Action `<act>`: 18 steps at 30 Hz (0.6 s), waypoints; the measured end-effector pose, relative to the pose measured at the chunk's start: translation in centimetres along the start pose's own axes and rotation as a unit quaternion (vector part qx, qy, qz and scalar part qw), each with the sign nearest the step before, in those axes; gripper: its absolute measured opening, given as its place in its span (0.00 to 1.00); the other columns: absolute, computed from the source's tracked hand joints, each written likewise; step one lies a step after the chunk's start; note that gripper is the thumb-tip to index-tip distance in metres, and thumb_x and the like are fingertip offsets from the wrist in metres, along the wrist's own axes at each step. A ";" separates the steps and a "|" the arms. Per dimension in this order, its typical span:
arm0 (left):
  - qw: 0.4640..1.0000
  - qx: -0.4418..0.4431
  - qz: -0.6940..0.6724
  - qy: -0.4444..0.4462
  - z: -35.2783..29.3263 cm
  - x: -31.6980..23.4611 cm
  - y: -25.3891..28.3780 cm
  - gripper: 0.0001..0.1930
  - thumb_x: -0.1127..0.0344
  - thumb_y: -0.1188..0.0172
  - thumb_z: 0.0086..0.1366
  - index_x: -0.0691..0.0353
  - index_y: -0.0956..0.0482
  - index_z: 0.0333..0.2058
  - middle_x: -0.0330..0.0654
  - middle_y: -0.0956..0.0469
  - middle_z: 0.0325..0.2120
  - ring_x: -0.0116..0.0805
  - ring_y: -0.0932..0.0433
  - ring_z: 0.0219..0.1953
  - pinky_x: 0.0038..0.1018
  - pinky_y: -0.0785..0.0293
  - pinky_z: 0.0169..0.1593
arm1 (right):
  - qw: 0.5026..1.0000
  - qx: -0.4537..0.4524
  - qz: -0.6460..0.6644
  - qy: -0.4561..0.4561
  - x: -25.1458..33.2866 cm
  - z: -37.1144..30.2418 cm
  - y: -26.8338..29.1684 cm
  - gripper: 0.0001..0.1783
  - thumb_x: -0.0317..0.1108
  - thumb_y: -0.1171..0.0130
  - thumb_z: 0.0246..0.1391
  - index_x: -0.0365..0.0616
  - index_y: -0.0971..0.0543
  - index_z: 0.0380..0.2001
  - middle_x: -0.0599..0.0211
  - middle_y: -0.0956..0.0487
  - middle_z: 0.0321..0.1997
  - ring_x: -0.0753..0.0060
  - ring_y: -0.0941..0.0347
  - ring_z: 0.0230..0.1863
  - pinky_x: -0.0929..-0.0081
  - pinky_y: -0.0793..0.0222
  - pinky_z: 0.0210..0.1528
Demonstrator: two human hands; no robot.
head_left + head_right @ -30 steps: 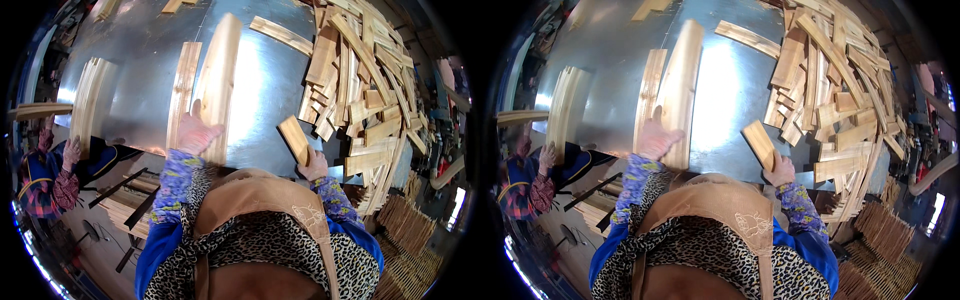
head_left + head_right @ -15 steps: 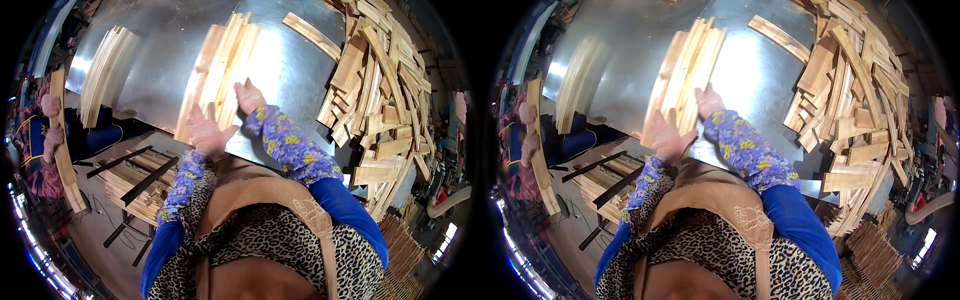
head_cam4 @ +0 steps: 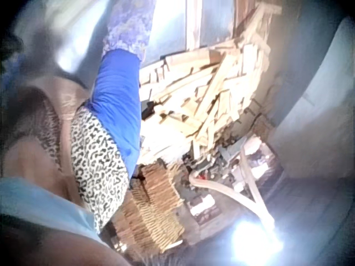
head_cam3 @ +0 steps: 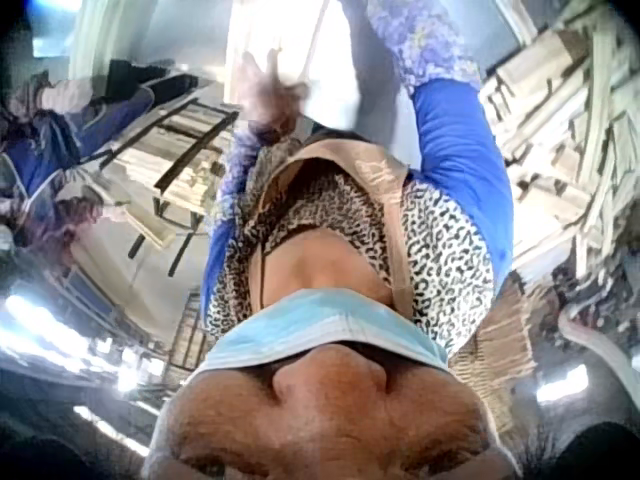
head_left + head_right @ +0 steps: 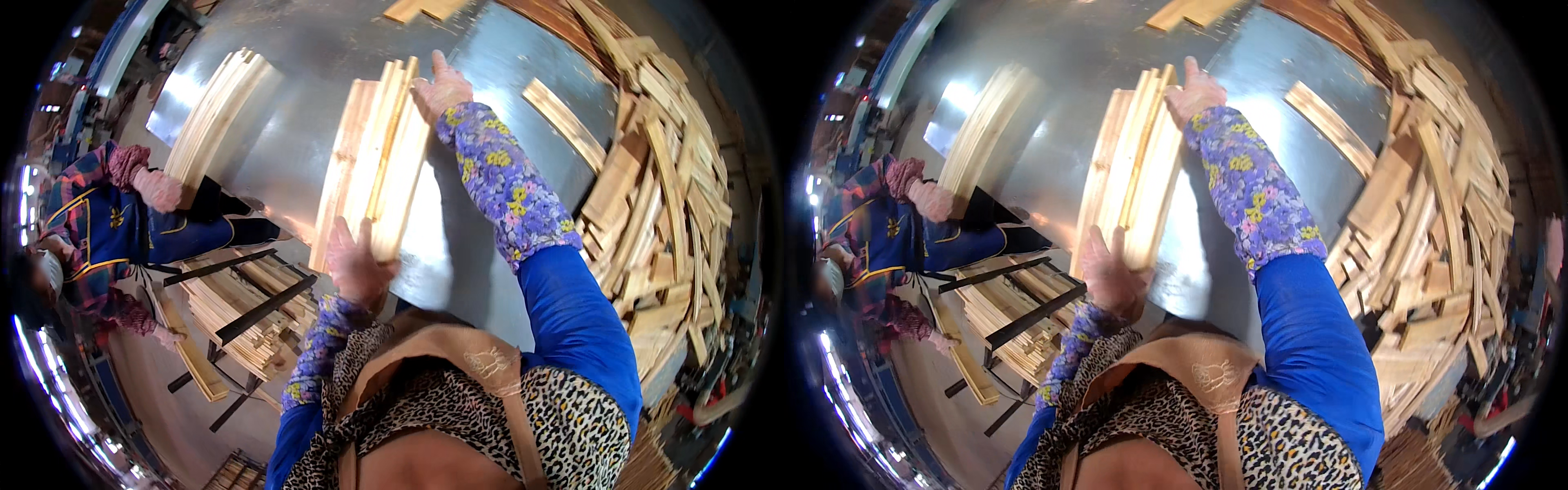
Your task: The person sorts and stacks thin wooden planks on a large metal table. They pick up individual planks from a disorganized pile, align them, and place them into a neat stack. The process involves repetitive picking, aligning, and stacking of the wood pieces.
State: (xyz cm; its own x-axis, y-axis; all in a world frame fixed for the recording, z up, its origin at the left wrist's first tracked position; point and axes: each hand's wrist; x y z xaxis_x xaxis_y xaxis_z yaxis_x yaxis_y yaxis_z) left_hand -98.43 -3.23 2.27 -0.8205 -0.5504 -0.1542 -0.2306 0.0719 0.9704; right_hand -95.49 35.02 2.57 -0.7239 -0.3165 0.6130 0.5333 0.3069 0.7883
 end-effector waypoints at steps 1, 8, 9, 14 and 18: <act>0.999 -0.043 -0.015 -0.027 -0.2 0.6 -0.7 0.59 0.38 0.19 0.48 0.55 0.35 0.75 0.73 0.43 0.75 0.74 0.40 0.75 0.60 0.39 0.76 | 0.999 0.044 -0.018 0.003 0.5 2.3 -0.3 0.49 0.57 0.42 0.64 0.45 0.39 0.81 0.48 0.22 0.73 0.47 0.30 0.77 0.53 0.34 0.78; 0.981 -0.166 -0.098 -0.003 -0.4 0.4 -1.6 0.51 0.48 0.19 0.51 0.66 0.28 0.69 0.64 0.27 0.67 0.64 0.26 0.67 0.57 0.28 0.68 | 0.983 0.029 0.179 0.006 1.3 7.6 -1.2 0.41 0.60 0.34 0.67 0.41 0.23 0.71 0.53 0.16 0.64 0.60 0.20 0.65 0.63 0.28 0.71; 0.978 -0.163 -0.132 -0.003 0.0 0.8 -2.2 0.46 0.50 0.20 0.53 0.66 0.25 0.67 0.62 0.26 0.67 0.63 0.25 0.67 0.56 0.28 0.69 | 0.967 0.007 0.247 0.069 0.6 7.1 0.3 0.39 0.57 0.34 0.68 0.40 0.24 0.72 0.54 0.16 0.63 0.62 0.20 0.64 0.63 0.28 0.70; 0.978 -0.169 -0.124 0.019 0.7 1.4 -1.5 0.25 0.54 0.30 0.65 0.63 0.14 0.55 0.55 0.24 0.67 0.56 0.22 0.64 0.49 0.26 0.67 | 0.940 -0.028 0.339 0.003 -4.4 -5.7 0.4 0.39 0.52 0.39 0.73 0.36 0.30 0.76 0.55 0.17 0.57 0.67 0.20 0.54 0.67 0.23 0.59; 0.964 -0.081 -0.245 0.061 0.7 4.0 2.4 0.28 0.46 0.38 0.73 0.58 0.18 0.62 0.54 0.17 0.59 0.52 0.17 0.58 0.44 0.23 0.66 | 0.903 0.305 0.289 -0.096 -11.9 -16.3 -6.8 0.28 0.50 0.37 0.73 0.42 0.24 0.65 0.59 0.17 0.51 0.62 0.19 0.47 0.59 0.19 0.49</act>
State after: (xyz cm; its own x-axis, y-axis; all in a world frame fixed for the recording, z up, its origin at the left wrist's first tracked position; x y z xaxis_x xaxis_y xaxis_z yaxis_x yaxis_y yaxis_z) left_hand -102.66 -4.71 3.82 -0.5646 -0.5798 -0.5874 -0.4820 -0.3460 0.8049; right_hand -83.37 22.09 -9.20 -0.4958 0.1969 0.8458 0.5485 0.8261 0.1292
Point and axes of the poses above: each hand's wrist, its own z-axis towards the middle knuckle, its own y-axis out of the back of the hand, x = y × z
